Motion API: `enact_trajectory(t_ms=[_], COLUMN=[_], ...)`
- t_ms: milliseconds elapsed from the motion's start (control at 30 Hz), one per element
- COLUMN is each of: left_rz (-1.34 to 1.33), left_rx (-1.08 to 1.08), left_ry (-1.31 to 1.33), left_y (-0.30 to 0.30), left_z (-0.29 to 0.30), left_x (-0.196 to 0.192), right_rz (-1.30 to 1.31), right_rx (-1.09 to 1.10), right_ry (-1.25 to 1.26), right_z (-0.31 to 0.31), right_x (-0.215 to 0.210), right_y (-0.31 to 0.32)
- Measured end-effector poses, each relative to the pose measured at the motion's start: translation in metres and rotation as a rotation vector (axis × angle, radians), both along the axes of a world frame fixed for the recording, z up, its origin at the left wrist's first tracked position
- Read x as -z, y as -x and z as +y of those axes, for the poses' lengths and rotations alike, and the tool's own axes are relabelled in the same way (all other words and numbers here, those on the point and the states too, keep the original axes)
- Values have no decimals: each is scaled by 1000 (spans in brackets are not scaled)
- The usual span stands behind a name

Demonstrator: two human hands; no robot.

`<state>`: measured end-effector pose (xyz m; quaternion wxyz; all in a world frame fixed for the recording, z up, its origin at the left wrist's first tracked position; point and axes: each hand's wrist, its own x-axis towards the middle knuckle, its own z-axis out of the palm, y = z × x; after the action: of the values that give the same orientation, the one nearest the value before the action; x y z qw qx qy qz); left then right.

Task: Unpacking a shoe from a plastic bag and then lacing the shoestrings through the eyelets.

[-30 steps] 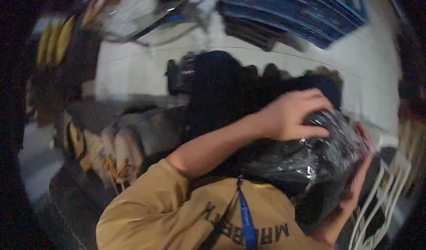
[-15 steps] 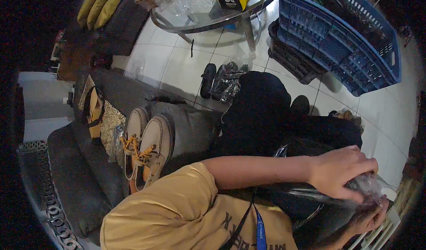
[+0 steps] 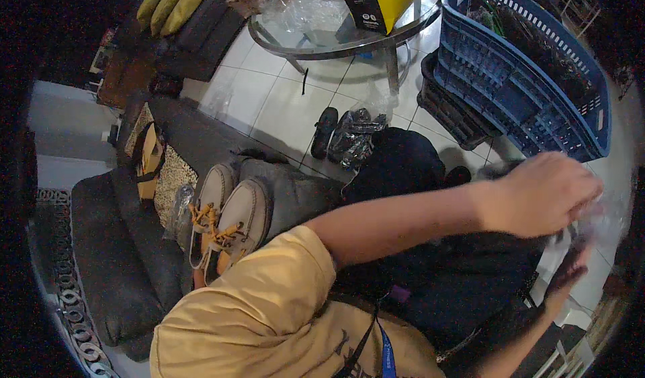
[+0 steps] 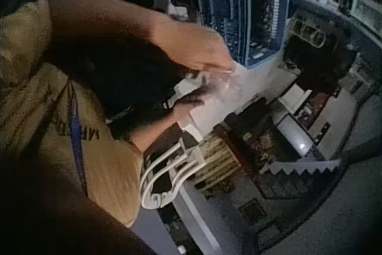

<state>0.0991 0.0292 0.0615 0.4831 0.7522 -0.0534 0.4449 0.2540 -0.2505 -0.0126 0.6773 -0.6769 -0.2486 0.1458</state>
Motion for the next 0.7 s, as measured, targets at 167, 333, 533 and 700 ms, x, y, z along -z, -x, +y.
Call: enact_trajectory(t_ms=[167, 333, 533, 700], left_rz=[339, 267, 320, 258], left_rx=[64, -78, -189, -155], left_ry=[-494, -362, -105, -361], left_y=[-22, -28, -74, -66], left_z=[44, 52, 38, 20], left_x=[42, 108, 129, 118], right_rz=[-331, -427, -166, -419], right_rx=[-245, -212, -520, -676], right_ry=[859, 982, 807, 1058], right_z=[91, 121, 142, 94], right_x=[-4, -14, 54, 127], right_y=[56, 67, -32, -116])
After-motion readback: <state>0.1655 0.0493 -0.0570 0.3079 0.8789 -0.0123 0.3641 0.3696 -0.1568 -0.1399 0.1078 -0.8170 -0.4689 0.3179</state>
